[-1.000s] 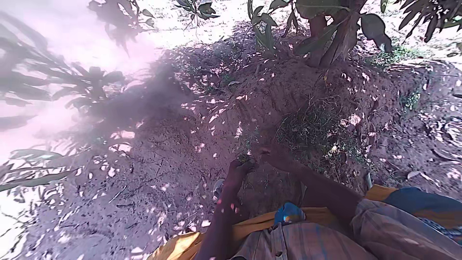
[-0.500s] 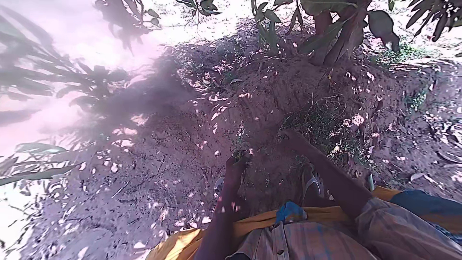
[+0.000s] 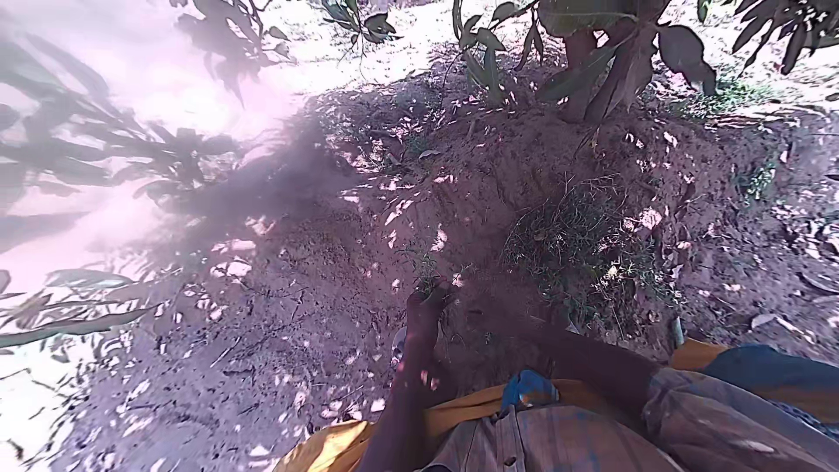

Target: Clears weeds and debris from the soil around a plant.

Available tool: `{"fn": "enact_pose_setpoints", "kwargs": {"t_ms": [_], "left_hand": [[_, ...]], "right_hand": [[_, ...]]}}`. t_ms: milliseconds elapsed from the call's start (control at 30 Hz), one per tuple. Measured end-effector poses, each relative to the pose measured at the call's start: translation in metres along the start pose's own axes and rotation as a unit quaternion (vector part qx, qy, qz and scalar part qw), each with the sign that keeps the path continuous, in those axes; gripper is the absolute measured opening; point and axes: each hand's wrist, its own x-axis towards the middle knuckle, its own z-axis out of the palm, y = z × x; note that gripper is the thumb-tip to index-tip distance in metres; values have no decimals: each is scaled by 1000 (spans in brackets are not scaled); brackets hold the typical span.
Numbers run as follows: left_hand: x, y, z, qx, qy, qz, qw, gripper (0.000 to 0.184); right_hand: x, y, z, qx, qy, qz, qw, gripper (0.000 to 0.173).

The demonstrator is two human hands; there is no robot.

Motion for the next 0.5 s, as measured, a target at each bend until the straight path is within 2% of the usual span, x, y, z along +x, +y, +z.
{"fn": "enact_pose_setpoints", "kwargs": {"t_ms": [67,133,233,400,500], "left_hand": [[0,0,-3,41,-16,5,999,8],[-2,-2,-5,86,-36,4,996,7],[-3,-3,-5,135,-80,1,988,6],[-6,0,-4,170,-115,-16,979,9],[-5,0,-2,168,-142,-35,975,19]], "right_hand": [[0,0,2,61,52,15,997,38],[1,-7,0,123,116,7,986,36],[2,-10,-6,182,141,-20,973,31],[-1,-7,-3,169,200,-21,965,27],[-3,-12,-17,158,244,-13,957,25]]}}
